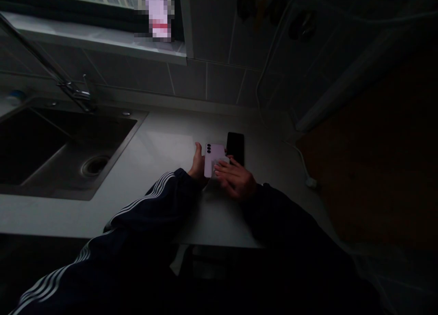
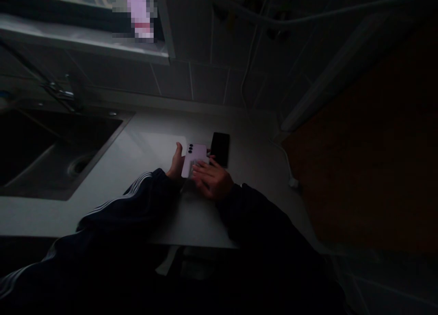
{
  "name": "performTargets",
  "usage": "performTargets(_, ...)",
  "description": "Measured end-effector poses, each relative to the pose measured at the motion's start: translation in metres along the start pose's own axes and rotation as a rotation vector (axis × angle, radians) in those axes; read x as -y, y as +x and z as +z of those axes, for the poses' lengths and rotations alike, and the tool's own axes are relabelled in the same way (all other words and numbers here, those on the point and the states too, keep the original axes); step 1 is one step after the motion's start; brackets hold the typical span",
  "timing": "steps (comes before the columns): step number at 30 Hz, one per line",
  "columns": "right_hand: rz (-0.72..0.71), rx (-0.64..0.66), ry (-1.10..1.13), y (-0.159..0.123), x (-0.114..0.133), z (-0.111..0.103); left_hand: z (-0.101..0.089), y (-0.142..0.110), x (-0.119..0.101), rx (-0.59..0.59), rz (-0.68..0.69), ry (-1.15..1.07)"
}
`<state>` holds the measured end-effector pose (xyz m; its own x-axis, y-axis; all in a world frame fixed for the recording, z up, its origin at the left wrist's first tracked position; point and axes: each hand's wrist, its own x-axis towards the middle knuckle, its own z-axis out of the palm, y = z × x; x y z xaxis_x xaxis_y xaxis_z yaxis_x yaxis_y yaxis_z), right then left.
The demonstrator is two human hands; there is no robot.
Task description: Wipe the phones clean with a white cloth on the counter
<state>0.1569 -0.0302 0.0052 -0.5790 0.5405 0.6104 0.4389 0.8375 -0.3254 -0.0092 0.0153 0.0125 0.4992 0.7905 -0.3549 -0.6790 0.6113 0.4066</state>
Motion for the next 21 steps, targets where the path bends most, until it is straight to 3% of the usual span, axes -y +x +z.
performTargets(4,-0.026,0.086,0.010,0.000,0.004,0.001,-0.004,0.003,-0.002,0.019,-0.007,-0.013)
performTargets(9,0.007,0.055,-0.053,0.000,0.003,0.000,-0.007,0.004,-0.002,0.000,0.033,-0.027)
performTargets(13,-0.074,0.106,-0.063,0.001,0.003,-0.001,-0.005,0.002,-0.002,-0.039,0.051,0.036)
performTargets(21,-0.008,0.127,-0.167,-0.004,-0.009,0.000,-0.005,0.007,-0.001,-0.004,0.137,0.178)
